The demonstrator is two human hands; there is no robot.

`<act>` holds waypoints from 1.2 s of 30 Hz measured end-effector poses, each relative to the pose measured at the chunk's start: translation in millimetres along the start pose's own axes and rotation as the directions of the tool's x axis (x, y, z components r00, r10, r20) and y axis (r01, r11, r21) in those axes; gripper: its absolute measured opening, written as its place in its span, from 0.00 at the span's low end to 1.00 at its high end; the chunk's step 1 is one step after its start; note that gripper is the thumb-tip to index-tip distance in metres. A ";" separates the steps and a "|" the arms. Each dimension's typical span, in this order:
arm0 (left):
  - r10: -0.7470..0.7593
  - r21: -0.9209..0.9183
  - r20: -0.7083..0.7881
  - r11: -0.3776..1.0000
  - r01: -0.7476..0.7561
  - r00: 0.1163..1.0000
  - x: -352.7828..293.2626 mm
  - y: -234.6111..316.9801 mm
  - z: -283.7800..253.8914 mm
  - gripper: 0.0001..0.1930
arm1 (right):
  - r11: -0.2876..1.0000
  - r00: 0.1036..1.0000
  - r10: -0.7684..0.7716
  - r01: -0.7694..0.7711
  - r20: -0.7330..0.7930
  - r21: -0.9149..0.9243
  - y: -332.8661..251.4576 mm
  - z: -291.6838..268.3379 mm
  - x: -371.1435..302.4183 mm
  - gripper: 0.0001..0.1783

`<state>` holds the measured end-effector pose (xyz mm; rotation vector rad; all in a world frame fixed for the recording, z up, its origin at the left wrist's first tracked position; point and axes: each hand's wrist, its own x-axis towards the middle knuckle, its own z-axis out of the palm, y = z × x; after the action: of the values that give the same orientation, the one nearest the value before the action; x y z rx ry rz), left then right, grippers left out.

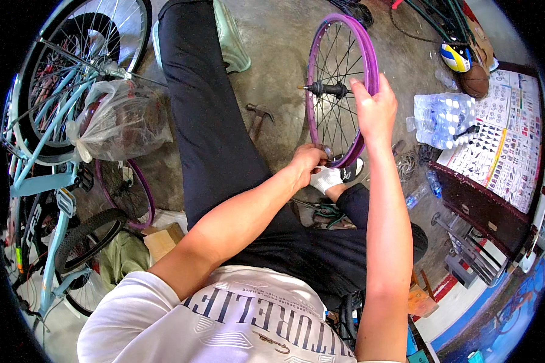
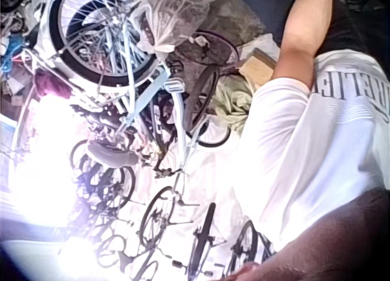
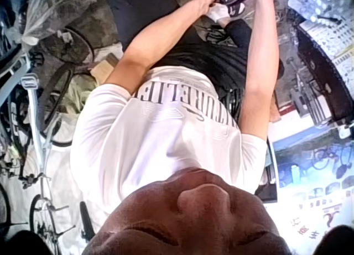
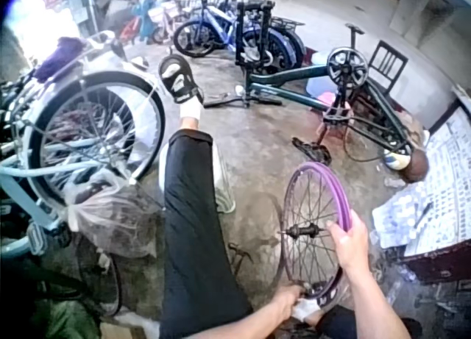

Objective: The person removes a bicycle wheel, then handles a bicycle chain and works on a derailleur by hand.

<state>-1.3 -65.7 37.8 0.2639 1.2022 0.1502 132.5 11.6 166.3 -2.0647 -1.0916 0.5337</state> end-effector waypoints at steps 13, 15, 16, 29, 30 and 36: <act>0.385 0.472 0.005 0.813 -0.342 0.923 13.1 -8.6 5.3 0.14 | 0.999 1.000 -0.028 0.028 0.004 -0.015 1.0 0.0 -1.1 0.16; 0.404 0.459 0.075 0.798 -0.391 0.912 19.0 -9.8 1.9 0.16 | 0.999 1.000 -0.029 0.029 0.004 -0.021 -1.3 0.0 -2.2 0.16; 0.362 0.438 0.098 0.821 -0.367 0.927 17.9 -7.3 1.3 0.17 | 0.999 0.999 -0.032 0.032 -0.001 -0.021 -1.8 -0.1 -3.0 0.16; 0.116 0.235 0.507 0.935 -0.267 0.854 6.3 15.3 -23.8 0.22 | 0.999 0.999 -0.038 0.038 0.021 0.001 15.3 -6.9 1.8 0.16; 0.111 0.275 0.508 0.919 -0.283 0.854 8.1 16.3 -23.1 0.22 | 0.999 0.999 -0.043 0.044 0.026 -0.017 15.1 -6.8 0.7 0.16; 0.224 0.303 0.480 0.865 -0.400 0.848 22.2 8.6 -14.4 0.21 | 0.995 0.995 -0.097 0.097 0.012 -0.004 15.8 -6.7 -1.3 0.15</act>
<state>-6.7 -50.1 15.5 0.8165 0.7239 0.1292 144.5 1.9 158.6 -2.0031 -1.1945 0.4963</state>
